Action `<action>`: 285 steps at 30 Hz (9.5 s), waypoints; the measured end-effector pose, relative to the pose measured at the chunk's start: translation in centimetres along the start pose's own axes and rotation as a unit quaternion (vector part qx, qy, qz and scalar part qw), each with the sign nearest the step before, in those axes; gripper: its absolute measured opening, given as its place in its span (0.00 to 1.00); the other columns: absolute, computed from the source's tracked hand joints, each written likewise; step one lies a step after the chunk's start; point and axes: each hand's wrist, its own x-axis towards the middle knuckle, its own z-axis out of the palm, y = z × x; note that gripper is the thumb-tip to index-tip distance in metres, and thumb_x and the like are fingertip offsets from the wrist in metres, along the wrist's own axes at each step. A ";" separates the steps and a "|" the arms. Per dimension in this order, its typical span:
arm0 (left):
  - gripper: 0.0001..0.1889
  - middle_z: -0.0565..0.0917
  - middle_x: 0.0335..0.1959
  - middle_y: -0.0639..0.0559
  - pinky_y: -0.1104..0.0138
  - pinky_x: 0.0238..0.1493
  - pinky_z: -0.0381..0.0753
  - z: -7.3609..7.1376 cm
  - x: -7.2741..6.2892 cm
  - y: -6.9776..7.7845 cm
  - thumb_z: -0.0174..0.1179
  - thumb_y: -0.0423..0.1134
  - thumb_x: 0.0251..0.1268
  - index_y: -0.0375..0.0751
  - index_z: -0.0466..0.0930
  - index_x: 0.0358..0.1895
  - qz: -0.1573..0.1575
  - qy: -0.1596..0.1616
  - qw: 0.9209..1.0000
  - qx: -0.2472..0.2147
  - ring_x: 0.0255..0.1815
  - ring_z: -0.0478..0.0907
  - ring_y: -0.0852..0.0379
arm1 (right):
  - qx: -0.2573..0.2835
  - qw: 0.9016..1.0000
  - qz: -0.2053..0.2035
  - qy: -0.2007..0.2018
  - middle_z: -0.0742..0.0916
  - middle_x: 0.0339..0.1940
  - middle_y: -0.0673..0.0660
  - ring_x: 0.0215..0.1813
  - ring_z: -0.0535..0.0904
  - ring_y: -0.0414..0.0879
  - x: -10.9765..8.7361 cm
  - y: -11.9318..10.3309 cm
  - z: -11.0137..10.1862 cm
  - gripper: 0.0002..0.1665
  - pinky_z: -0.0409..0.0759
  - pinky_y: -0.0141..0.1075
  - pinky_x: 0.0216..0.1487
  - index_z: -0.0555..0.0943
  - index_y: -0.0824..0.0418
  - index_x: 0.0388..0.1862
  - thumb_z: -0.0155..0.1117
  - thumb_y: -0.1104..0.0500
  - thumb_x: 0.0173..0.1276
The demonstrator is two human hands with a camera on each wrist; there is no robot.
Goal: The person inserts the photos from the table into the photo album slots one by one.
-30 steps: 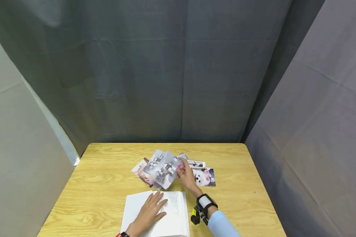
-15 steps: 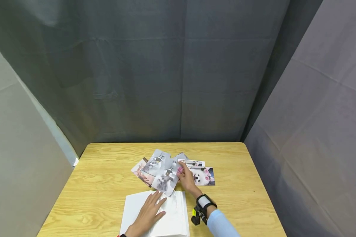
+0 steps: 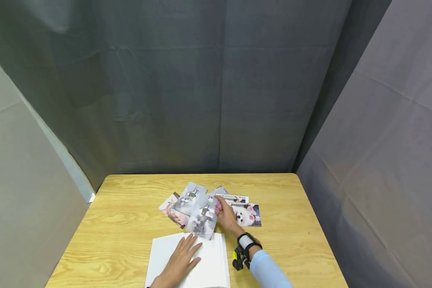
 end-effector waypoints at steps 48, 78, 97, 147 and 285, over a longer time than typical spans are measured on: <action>0.21 0.71 0.67 0.32 0.42 0.61 0.65 0.4 -3.5 0.2 0.49 0.48 0.76 0.41 0.79 0.62 -0.084 0.064 0.994 0.004 0.66 0.68 0.34 | 0.019 0.982 -0.020 -0.184 0.82 0.32 0.66 0.19 0.74 0.46 -3.4 -1.8 0.1 0.13 0.78 0.38 0.17 0.79 0.72 0.51 0.48 0.69 0.78; 0.25 0.81 0.58 0.39 0.55 0.57 0.78 -6.1 0.2 -1.4 0.29 0.41 0.84 0.32 0.66 0.70 -0.247 -0.045 0.896 -0.367 0.56 0.79 0.43 | 0.135 0.969 -0.041 -0.202 0.78 0.60 0.70 0.50 0.81 0.59 -10.5 -8.5 3.8 0.22 0.86 0.41 0.36 0.65 0.66 0.69 0.44 0.58 0.82; 0.37 0.79 0.43 0.37 0.51 0.46 0.82 -6.8 -2.8 -4.8 0.67 0.30 0.57 0.20 0.60 0.67 -0.397 -0.014 0.879 -0.263 0.39 0.81 0.45 | -0.222 0.936 -0.203 -0.181 0.75 0.70 0.57 0.64 0.71 0.51 -12.6 -6.5 5.0 0.26 0.74 0.52 0.56 0.72 0.55 0.70 0.58 0.52 0.75; 0.25 0.75 0.47 0.31 0.42 0.43 0.76 1.4 7.0 -12.5 0.68 0.42 0.61 0.26 0.76 0.55 -0.427 0.000 0.901 -0.069 0.48 0.74 0.32 | -0.288 0.930 -0.142 -0.181 0.77 0.67 0.60 0.63 0.73 0.55 -12.6 -1.5 0.9 0.23 0.75 0.53 0.57 0.78 0.55 0.63 0.65 0.55 0.69; 0.32 0.77 0.59 0.36 0.47 0.61 0.72 0.3 1.7 -1.5 0.76 0.44 0.47 0.40 0.78 0.58 0.026 -0.017 0.999 -0.040 0.62 0.73 0.37 | 0.131 0.987 0.092 -0.016 0.83 0.33 0.69 0.24 0.78 0.72 -1.7 1.4 0.5 0.32 0.82 0.54 0.24 0.57 0.74 0.71 0.54 0.75 0.71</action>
